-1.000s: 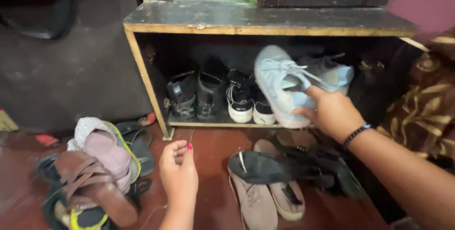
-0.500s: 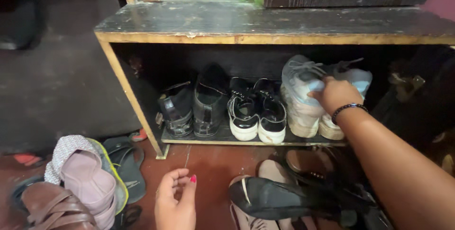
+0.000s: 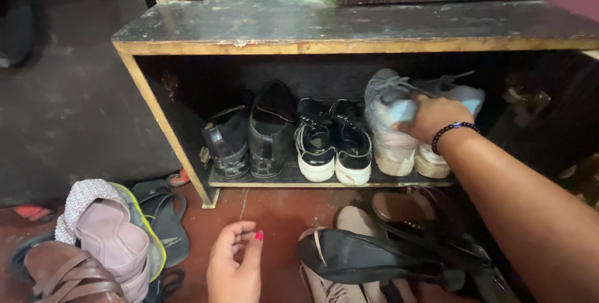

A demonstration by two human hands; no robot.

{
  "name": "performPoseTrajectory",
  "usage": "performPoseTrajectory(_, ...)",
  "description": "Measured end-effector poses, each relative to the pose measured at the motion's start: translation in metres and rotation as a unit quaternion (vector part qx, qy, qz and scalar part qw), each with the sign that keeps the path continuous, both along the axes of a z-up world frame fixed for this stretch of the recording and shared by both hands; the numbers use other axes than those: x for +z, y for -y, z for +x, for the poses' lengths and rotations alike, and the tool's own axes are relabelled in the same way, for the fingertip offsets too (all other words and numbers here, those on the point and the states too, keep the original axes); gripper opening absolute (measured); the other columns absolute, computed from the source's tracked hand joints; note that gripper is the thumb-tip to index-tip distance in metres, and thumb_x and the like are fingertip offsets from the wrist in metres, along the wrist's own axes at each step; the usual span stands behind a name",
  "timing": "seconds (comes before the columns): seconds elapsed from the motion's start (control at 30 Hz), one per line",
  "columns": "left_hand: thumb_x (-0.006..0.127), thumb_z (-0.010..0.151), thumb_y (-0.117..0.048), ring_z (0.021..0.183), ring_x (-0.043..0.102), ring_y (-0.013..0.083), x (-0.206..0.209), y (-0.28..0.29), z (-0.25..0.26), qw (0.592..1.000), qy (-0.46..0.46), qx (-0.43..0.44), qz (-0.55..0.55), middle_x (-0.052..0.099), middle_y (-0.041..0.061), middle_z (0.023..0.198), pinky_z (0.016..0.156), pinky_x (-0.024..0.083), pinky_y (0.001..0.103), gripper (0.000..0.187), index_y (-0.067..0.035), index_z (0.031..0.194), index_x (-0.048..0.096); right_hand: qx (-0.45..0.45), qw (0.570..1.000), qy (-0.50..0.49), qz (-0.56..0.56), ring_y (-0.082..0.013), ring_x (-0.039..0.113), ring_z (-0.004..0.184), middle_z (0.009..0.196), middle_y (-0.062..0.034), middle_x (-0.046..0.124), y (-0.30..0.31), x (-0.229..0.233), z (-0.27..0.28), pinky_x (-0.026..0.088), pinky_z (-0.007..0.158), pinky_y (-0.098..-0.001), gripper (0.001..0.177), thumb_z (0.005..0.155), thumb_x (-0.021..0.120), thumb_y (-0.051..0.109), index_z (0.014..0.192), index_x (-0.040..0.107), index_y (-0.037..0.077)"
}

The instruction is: The person organizes a collection of shoes on the floor and a low shelf. They pick up a pair of light blue sneakers, tie the laces, and place them on the shelf. Then they pick up a pair of beige sneakers, tie the laces, and place them on the shelf as well.

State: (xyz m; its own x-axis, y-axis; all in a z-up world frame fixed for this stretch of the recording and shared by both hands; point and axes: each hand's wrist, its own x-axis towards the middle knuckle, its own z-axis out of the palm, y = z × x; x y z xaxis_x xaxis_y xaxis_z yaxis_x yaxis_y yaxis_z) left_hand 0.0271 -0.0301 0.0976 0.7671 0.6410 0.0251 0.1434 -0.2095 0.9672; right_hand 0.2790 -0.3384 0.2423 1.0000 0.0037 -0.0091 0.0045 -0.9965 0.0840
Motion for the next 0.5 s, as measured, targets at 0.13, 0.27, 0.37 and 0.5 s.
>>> performPoseTrajectory(0.13,0.075,0.084,-0.012,0.082,0.068,0.0103,0.006,0.002,-0.004,0.999,0.021,-0.005,0.03,0.073,0.004,0.096,0.07,0.053,0.026,0.021,-0.007,0.104,0.073,0.001,0.999,0.041,0.03,-0.0408,0.071,0.108,0.117,-0.0213,0.073,-0.007,0.006,-0.014,0.057,0.09,-0.0494,0.077,0.083,0.072,0.058,0.143,0.052,0.014)
performPoseTrajectory(0.27,0.072,0.087,-0.012,0.082,0.067,0.0105,0.003,0.001,-0.003,0.998,0.045,-0.04,-0.003,0.074,0.004,0.093,0.072,0.054,0.026,0.019,-0.006,0.104,0.073,0.039,0.996,0.079,0.013,-0.0411,0.072,0.101,0.116,-0.0213,0.069,-0.023,0.0,-0.039,0.059,0.08,-0.0509,0.068,0.085,0.074,0.047,0.142,0.051,0.018)
performPoseTrajectory(0.37,0.073,0.086,-0.012,0.079,0.067,0.0112,0.001,0.006,-0.004,0.999,0.02,-0.038,-0.006,0.074,0.005,0.092,0.071,0.054,0.027,0.018,-0.006,0.104,0.074,0.11,0.986,0.128,-0.009,-0.0383,0.071,0.101,0.12,-0.0197,0.063,-0.036,-0.006,-0.055,0.059,0.076,-0.0484,0.074,0.078,0.079,0.041,0.144,0.049,0.022)
performPoseTrajectory(0.5,0.075,0.084,-0.013,0.08,0.07,0.0091,0.001,0.005,-0.001,0.993,0.082,-0.06,0.056,0.075,0.004,0.09,0.071,0.055,0.025,0.019,-0.006,0.102,0.074,0.126,0.982,0.14,-0.011,-0.0387,0.069,0.103,0.13,-0.0192,0.056,-0.057,-0.015,-0.057,0.061,0.074,-0.0457,0.083,0.072,0.082,0.037,0.146,0.046,0.029)
